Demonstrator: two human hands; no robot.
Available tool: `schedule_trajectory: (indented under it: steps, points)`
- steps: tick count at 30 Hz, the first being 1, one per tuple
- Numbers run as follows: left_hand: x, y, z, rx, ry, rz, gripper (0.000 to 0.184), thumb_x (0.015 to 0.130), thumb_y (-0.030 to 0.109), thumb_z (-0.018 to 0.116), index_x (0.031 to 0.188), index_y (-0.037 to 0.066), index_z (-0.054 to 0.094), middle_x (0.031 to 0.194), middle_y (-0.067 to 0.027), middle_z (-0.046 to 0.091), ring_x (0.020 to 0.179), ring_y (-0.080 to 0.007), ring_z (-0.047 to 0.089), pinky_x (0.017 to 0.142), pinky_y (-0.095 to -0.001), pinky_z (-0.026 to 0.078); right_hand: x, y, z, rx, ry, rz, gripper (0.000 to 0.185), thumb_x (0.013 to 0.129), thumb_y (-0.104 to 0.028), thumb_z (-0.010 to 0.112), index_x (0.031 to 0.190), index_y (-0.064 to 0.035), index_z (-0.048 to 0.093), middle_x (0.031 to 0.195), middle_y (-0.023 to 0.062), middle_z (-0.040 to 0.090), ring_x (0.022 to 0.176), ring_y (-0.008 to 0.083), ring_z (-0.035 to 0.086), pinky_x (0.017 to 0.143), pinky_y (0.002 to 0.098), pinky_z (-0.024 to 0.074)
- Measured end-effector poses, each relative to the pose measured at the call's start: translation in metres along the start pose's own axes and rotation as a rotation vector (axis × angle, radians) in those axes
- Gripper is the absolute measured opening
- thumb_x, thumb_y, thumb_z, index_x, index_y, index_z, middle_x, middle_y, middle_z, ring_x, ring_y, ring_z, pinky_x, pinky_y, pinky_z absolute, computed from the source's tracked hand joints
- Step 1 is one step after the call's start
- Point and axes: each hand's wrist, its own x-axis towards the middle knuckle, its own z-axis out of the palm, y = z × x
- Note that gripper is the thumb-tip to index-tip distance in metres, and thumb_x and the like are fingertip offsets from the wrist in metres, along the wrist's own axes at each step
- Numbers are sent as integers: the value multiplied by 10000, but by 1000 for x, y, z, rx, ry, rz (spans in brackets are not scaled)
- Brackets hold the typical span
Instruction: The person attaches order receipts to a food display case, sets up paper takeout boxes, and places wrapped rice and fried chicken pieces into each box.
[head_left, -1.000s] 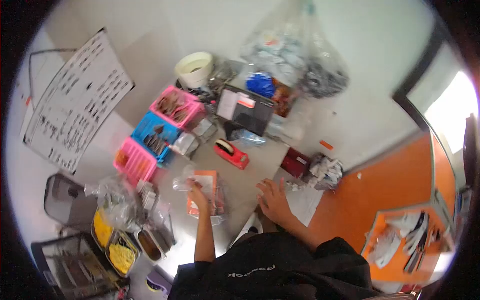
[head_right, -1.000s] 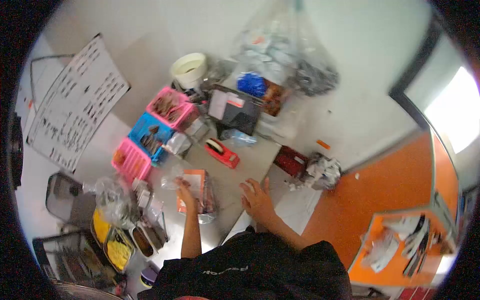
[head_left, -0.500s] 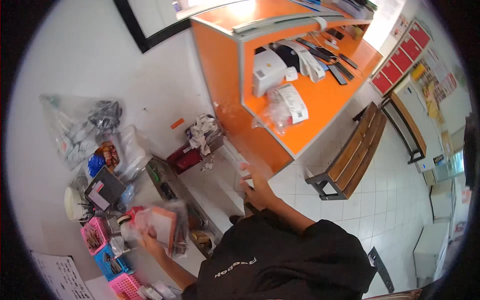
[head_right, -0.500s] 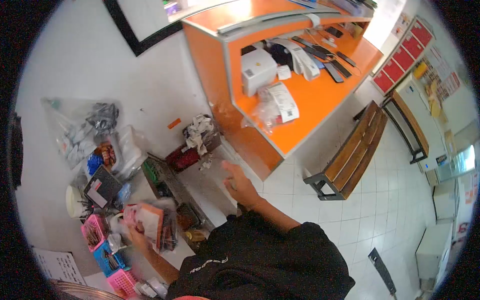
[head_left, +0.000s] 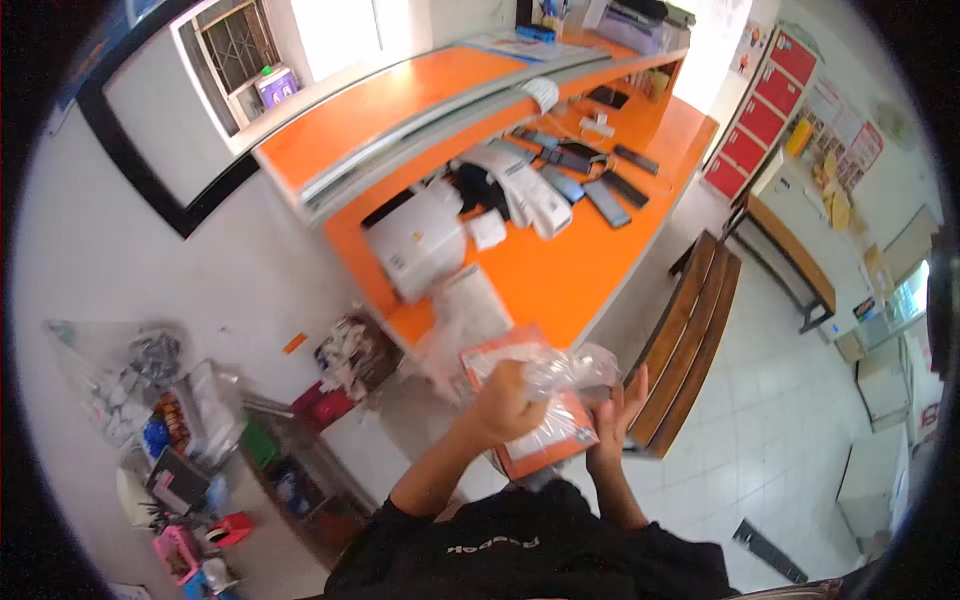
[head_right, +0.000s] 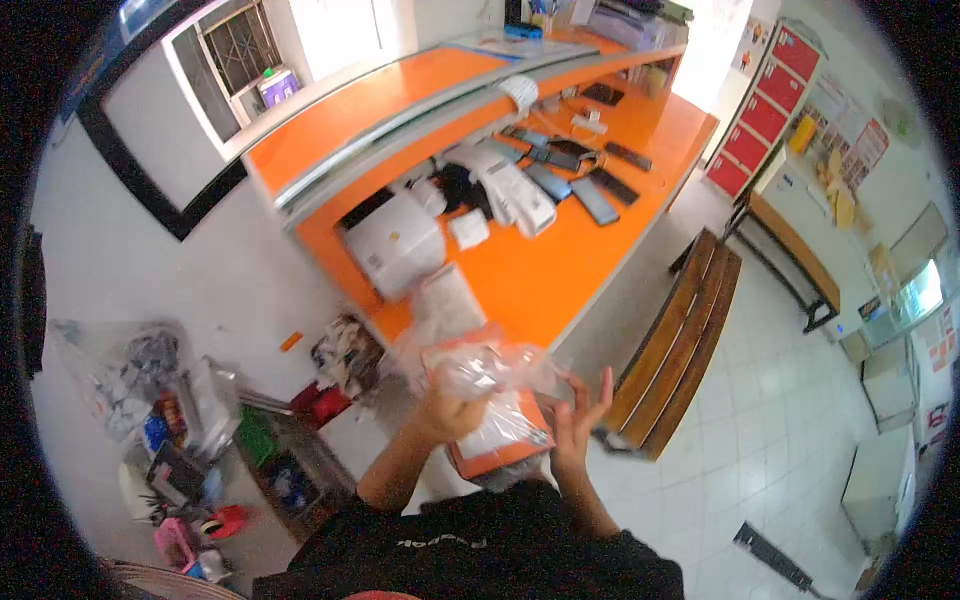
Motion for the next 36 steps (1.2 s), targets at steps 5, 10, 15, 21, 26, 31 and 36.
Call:
schedule_trajectory:
  steps: [5,10,15,21,26,31,36]
  points:
    - [80,-80,99,-157,-18,-274,170,757,-27,528,905,-14,610,819,-165,618,770,-321,606,726,-407,461,156,37,-67,-11,-25,72,779,925,-400,513,1442,-200,-36,1280,168,399,953,253,583,844,392,504]
    - [109,-171,135,-261,-142,-545,185,808,60,503,943,-8,611,865,-181,611,830,-337,589,723,-411,455,320,95,-57,-214,-331,-98,722,926,-104,531,1449,-170,38,1251,165,419,1008,198,547,771,305,524]
    - [112,-193,136,-208,-44,-652,309,763,271,613,976,48,609,982,-172,610,917,-348,588,804,-420,456,487,56,42,-32,-233,-581,816,832,-20,647,1432,-115,103,1141,149,450,1005,192,512,797,290,496]
    - [94,-174,119,91,-560,-223,619,694,244,701,1240,47,486,1276,-197,481,1143,-325,500,962,-399,395,575,35,114,-159,-258,-459,1000,745,50,693,1443,-125,-2,1117,172,461,899,171,529,739,263,486]
    - [110,-180,86,-337,-113,-819,645,824,340,639,1341,29,410,1347,-168,443,1207,-258,456,996,-346,373,503,11,101,55,-434,-284,1124,670,157,683,1436,-153,-80,1184,175,421,834,158,557,690,253,508]
    - [142,-170,70,-823,800,-988,448,917,286,572,1246,-4,481,1199,-130,543,1076,-213,554,922,-350,454,375,9,70,54,-769,-250,1093,702,178,639,1436,-182,-87,1210,183,444,895,181,594,750,303,538]
    - [154,-129,68,-612,757,-783,340,937,187,543,1212,-1,474,1104,-88,603,1007,-158,579,873,-306,469,345,-6,45,-33,-638,-331,907,784,69,648,1422,-76,19,1186,183,550,1082,240,571,966,384,441]
